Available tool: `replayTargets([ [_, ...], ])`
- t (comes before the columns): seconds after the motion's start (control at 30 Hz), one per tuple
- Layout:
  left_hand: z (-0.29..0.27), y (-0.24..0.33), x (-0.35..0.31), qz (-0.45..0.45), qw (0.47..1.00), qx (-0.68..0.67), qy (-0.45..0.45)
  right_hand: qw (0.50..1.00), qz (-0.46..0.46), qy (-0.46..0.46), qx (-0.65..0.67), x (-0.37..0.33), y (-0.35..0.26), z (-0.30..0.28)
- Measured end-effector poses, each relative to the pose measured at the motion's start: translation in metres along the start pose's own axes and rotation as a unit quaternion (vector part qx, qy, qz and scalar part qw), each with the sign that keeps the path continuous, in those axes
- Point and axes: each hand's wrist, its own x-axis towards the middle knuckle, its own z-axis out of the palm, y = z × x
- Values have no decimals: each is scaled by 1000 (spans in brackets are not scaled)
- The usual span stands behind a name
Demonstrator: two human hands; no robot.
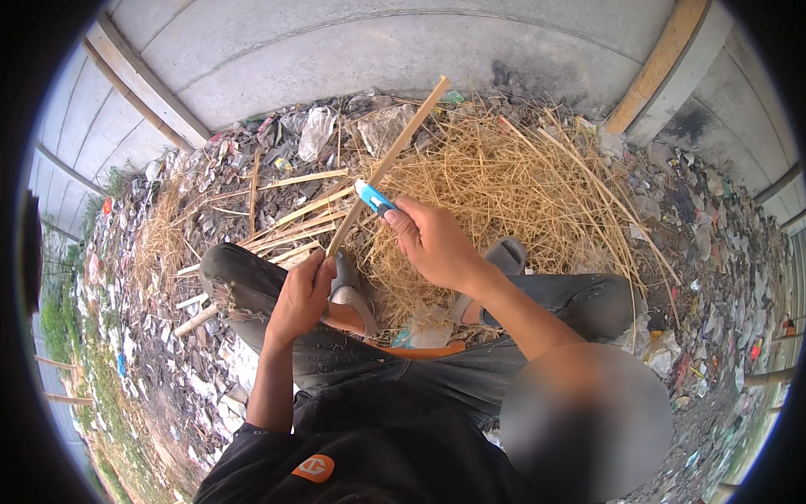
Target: The person sits on the ground and uses a utility knife to shave thin strips off a long bamboo stick. They repeatedly scrape the blade along the stick's length to remove the outer layer, creating a pile of shavings on the ground.
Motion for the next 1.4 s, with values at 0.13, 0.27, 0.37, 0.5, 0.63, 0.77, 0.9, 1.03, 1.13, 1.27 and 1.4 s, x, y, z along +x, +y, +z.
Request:
replayTargets([
  [0.13,1,0,0,13,1000,-1,1,1000,14,9,10,1,4,0],
  [0.27,-1,6,0,-11,1000,-4,-14,1000,15,8,-5,2,11,-1],
  [0.37,-1,6,0,-3,1000,2,-12,1000,20,12,2,2,8,0],
  [0.5,0,1,0,17,1000,13,-5,1000,24,15,3,1,5,-1],
  [0.63,-1,5,1,1,1000,20,-12,1000,16,10,4,2,10,-2],
  [0.77,-2,5,1,1,1000,10,-6,1000,18,-3,25,1,4,-2],
  [0.9,-2,3,1,9,1000,12,-4,1000,11,-14,22,1,2,-2],
  [1.03,-1,5,1,8,1000,16,-4,998,19,-34,49,0,8,-3],
  [1.13,0,2,1,8,1000,11,-1,995,17,-47,86,0,11,-3],
  [1.27,-1,3,2,11,1000,12,1,997,-69,-10,-15,-1,11,3],
  [1.4,2,3,4,18,1000,15,2,990,-51,-7,-132,-6,6,15],
])
